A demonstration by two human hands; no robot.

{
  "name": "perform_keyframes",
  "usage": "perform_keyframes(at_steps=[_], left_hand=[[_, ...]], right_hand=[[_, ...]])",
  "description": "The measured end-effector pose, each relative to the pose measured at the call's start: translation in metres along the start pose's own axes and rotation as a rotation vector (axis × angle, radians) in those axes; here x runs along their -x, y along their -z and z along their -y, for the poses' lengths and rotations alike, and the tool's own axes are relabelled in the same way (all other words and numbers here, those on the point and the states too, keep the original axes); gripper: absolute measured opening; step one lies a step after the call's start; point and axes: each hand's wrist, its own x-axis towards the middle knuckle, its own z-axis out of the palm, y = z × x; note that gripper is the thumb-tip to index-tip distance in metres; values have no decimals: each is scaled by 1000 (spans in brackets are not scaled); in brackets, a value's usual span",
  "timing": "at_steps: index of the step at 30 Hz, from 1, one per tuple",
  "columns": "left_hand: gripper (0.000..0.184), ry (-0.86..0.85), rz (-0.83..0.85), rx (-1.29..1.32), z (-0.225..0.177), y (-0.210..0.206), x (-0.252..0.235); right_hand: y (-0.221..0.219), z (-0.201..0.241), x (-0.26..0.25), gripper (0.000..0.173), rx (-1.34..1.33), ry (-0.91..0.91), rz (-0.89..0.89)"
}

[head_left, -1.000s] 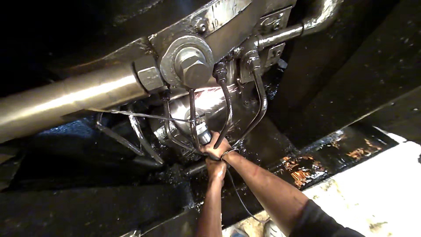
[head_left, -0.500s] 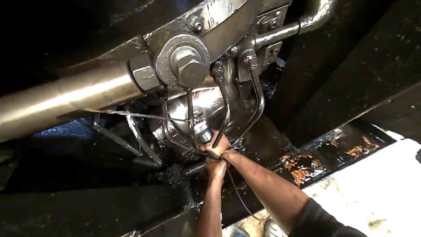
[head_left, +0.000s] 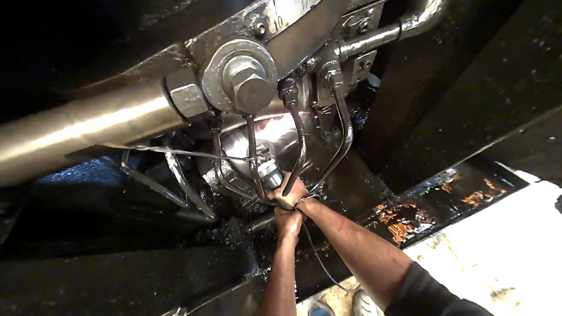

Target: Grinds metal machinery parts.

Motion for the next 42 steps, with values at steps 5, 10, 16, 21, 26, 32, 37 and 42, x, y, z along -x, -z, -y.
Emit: perform_keyframes(at_steps=[5, 10, 16, 21, 26, 32, 37, 42], left_hand=[[50, 9, -3, -11, -1, -4, -1], [49, 6, 3, -5, -2, -6, -1], [49, 2, -7, -12, -2, -7, -3], [53, 10, -9, -33, 0, -8, -5], [50, -8, -4, -28, 1, -9, -6], [53, -15, 10, -54, 2, -12, -7], [55, 11, 0, -80, -2, -11, -7], [66, 15, 8, -44, -1, -9, -5]], right_hand=[[2, -3, -1, 71, 16, -6, -13], [3, -6, -4, 76, 7, -25, -14], [4, -6, -5, 75, 0, -17, -21], [4, -7, -6, 78, 19, -14, -21], [4, -10, -7, 77, 19, -25, -23], [8, -11, -7, 76, 27, -43, -14], [7, -10, -9, 73, 8, -17, -27], [9, -6, -4, 76, 1, -5, -2]])
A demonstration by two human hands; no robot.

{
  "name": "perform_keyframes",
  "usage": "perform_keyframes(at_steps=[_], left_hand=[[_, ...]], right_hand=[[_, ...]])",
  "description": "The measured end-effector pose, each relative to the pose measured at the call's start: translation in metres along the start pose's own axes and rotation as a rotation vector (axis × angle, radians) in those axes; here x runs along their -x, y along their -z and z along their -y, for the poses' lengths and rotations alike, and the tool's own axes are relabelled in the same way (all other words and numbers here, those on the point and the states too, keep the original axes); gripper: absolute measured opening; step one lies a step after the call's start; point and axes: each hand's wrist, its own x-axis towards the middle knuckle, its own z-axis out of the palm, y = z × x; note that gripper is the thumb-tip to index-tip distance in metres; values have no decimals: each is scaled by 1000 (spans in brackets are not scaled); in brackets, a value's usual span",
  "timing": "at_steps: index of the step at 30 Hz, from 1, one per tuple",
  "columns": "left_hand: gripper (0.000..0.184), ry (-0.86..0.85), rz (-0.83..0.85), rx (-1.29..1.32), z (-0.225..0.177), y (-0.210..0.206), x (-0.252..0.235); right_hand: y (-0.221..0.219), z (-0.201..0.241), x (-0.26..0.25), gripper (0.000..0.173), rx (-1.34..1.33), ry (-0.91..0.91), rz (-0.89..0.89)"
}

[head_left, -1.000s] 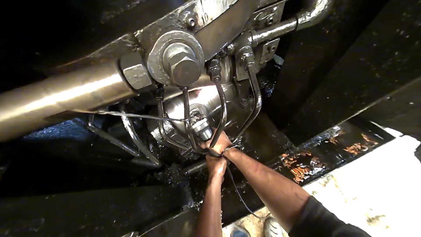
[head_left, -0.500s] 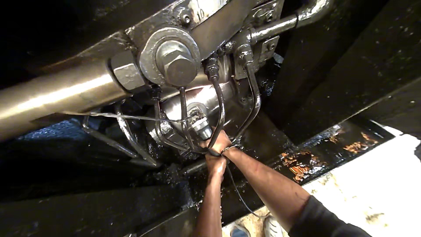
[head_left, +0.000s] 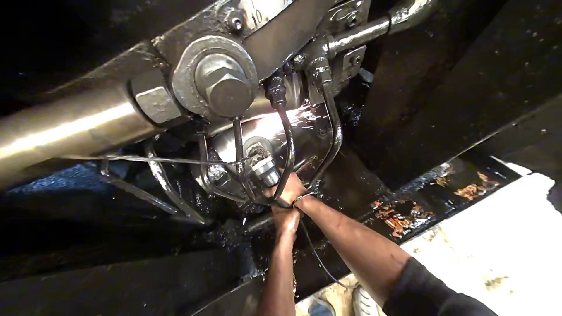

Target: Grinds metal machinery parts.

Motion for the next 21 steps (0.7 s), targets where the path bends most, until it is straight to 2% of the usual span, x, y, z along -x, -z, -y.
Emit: perform_keyframes(at_steps=[15, 21], left_hand=[[57, -30, 2, 27, -1, -2, 0], [60, -52, 6, 26, -2, -5, -1]], right_hand=[[1, -2, -4, 66, 46, -13, -4], [7, -3, -4, 64, 20, -48, -6]])
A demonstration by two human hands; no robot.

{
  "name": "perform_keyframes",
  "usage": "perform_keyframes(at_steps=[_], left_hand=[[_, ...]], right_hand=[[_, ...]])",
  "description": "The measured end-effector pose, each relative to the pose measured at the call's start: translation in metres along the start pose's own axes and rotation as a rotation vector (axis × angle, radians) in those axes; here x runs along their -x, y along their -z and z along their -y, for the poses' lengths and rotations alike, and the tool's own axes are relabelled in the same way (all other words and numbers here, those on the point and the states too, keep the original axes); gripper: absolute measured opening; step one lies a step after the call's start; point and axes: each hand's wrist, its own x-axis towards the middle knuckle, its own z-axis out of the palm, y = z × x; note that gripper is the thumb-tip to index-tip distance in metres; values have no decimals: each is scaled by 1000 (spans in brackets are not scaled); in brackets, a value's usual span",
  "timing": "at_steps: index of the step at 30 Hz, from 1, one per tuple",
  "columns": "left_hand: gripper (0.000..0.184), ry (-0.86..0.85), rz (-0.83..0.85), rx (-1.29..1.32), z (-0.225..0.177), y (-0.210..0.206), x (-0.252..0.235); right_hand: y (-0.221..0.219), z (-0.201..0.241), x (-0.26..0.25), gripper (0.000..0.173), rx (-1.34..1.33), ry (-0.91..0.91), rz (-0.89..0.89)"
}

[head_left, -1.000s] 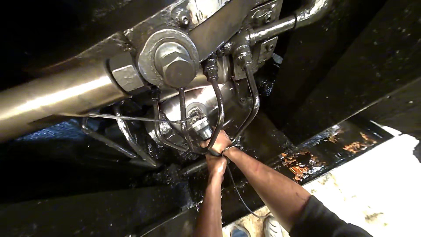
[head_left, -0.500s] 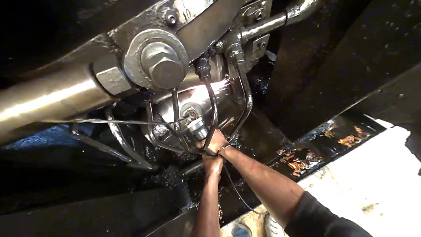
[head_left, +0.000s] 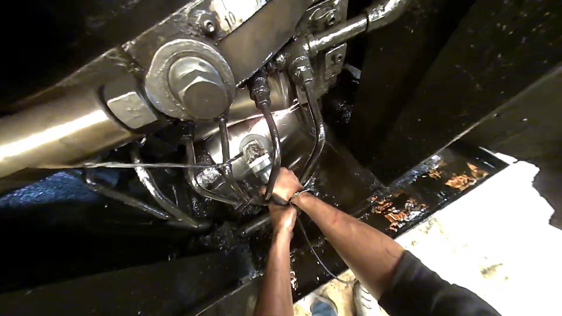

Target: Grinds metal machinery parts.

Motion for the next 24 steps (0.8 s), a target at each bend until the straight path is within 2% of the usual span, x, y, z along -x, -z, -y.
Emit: perform_keyframes(at_steps=[13, 24], left_hand=[[57, 24, -2, -95, 2, 4, -4], [60, 36, -1, -81, -2, 0, -3]], right_hand=[[0, 3, 2, 58, -29, 57, 2], [0, -2, -4, 64, -54, 24, -25]])
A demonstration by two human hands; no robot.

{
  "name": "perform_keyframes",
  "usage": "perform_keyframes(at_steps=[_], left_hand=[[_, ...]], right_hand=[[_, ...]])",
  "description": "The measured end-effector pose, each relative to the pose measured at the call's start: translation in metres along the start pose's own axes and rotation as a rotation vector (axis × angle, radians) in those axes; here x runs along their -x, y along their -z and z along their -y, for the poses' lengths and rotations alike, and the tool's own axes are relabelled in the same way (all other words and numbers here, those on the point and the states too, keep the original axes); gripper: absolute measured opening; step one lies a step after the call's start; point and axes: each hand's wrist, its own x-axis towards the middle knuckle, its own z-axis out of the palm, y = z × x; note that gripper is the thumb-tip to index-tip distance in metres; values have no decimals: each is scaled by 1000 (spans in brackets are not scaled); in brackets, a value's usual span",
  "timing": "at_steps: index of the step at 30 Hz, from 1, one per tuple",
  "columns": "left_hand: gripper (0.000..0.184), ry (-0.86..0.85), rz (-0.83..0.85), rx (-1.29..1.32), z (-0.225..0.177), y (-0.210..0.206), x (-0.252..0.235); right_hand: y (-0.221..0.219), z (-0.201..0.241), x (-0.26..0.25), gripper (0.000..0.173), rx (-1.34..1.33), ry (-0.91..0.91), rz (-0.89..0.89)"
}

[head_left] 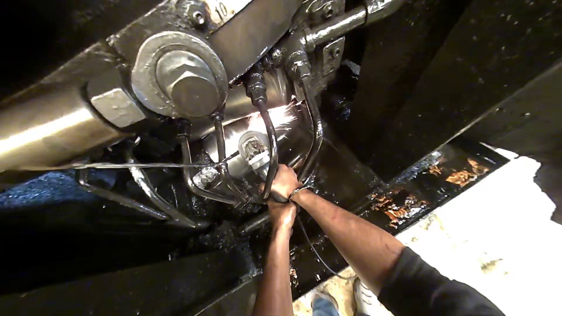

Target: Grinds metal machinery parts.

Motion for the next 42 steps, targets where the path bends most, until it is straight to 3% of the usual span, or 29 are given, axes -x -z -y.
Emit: perform_keyframes(at_steps=[14, 19, 25, 35, 42], left_hand=[[55, -14, 16, -37, -2, -4, -4], [52, -2, 30, -33, -5, -5, -3], [53, -25, 30, -23, -5, -9, -6], [48, -33, 37, -46, -11, -15, -7], [54, -28, 35, -72, -14, -17, -8]], right_hand=[[0, -4, -6, 68, -17, -8, -46], [14, 12, 32, 56, -114, 24, -114], [4, -8, -12, 63, 1, -6, -93], [21, -5, -7, 65, -36, -37, -39], [21, -9, -12, 66, -47, -38, -46]])
